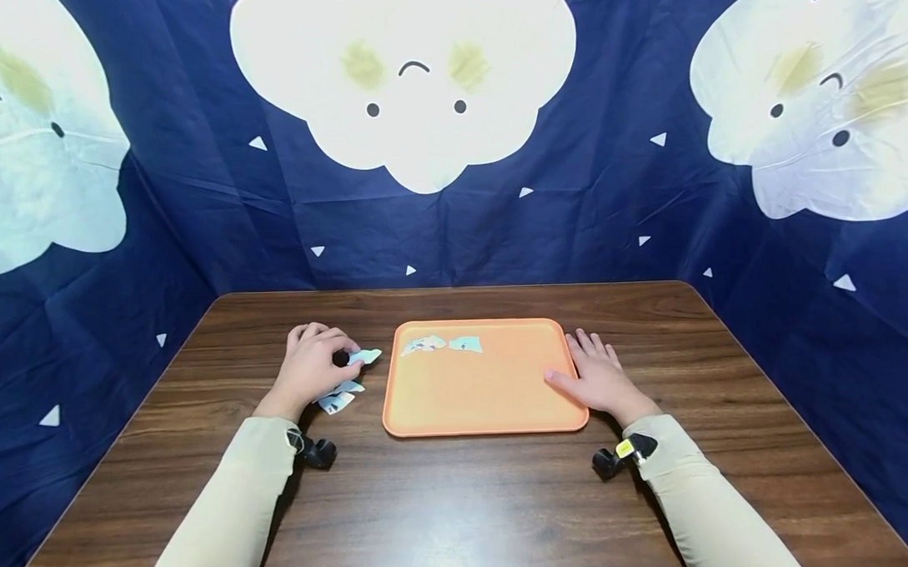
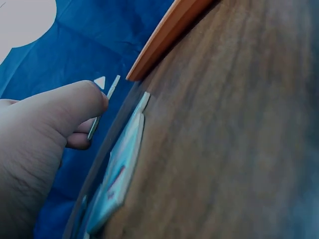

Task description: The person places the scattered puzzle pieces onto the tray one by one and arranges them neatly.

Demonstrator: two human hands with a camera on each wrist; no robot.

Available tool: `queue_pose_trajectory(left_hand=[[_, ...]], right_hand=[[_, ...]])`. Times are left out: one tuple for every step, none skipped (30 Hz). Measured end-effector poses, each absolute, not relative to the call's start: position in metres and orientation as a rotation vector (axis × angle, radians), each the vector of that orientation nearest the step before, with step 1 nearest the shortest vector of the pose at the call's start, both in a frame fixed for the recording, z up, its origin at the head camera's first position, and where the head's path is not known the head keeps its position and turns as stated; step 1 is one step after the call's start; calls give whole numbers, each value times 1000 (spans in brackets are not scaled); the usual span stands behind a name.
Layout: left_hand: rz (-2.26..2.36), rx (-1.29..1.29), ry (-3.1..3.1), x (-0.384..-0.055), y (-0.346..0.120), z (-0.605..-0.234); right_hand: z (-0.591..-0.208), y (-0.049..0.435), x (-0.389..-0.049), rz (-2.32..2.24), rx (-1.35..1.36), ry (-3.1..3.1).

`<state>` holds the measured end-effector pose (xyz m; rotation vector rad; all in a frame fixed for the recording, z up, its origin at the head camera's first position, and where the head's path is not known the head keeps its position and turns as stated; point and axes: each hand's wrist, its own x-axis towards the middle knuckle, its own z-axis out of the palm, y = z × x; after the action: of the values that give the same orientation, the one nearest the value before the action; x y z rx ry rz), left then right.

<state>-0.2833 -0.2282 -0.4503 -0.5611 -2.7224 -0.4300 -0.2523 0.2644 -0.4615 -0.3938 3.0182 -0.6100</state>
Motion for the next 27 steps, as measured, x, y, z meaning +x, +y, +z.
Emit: queue_pose_trajectory(left_hand=[[-431,-564,-2716,-284,-227,-449],[-432,-568,-2710,-285,-225,-447],[-436,-570,-2707,-286,-224,-446],[-438,-573,-2703,-286,-222,-445],[-438,-574,-2700,-287,-220,-443],[-438,-574,-2700,-288,-218,-441],[-439,-573,-2700,-288,-216,-440],[-442,-572,-2701,-289,-214,-438],[-445,-570,-2701,-289,-212,-437],[-447,-569,-2702,-290,-209,-435],[-449,-568,-2704,-290,-207,-433],[-449,-568,-2707,-290,-205,-432],[-447,-567,-2710,-291,-202,-431],[-447,-568,-2713,-291,-199,-429],[-447,-570,-2716,-291,-197,-428],[-447,-571,-2720,-292,-194,-427],[-449,-573,-2722,-292,-192,-427],[-453,-574,-2724,-292,-189,-426],[-460,-576,-2723,-293,-186,-425],[-467,-578,-2724,-293,-184,-425],[-472,-580,-2724,-294,-181,-425],[-472,-583,-2725,-294,-179,-424],[-474,-586,-2726,-295,-176,-424],[-473,-589,-2728,-295,-174,-424],[-469,-592,-2732,-296,-172,-424],[-467,-598,-2734,-296,-170,-423],[-466,-602,-2736,-296,-168,-423]], right_hand=[[-461,265,-252,-599,-381,3018],[-460,266,-251,-586,-370,3019],[-460,267,-251,-582,-365,3017],[-459,268,-251,-580,-363,3018],[-459,268,-250,-576,-363,3019],[-459,269,-251,-574,-358,3020],[-459,269,-251,-569,-354,3020],[-459,269,-251,-562,-351,3021],[-459,270,-251,-562,-351,3021],[-459,270,-251,-554,-347,3022],[-460,271,-252,-547,-342,3022],[-460,271,-252,-541,-336,3022],[-460,272,-252,-535,-336,3022],[-460,272,-252,-526,-335,3023],[-460,272,-251,-524,-334,3022],[-460,272,-251,-522,-332,3022],[-460,272,-251,-524,-330,3022],[-459,272,-251,-527,-329,3021],[-460,272,-251,-531,-329,3020],[-460,272,-251,-531,-328,3021],[-460,272,-251,-533,-329,3020],[-461,272,-251,-534,-330,3020],[-461,272,-251,-535,-331,3019],[-461,272,-251,-534,-331,3018],[-461,272,-251,-534,-329,3017],[-461,272,-250,-537,-328,3016],[-461,272,-250,-542,-328,3014]])
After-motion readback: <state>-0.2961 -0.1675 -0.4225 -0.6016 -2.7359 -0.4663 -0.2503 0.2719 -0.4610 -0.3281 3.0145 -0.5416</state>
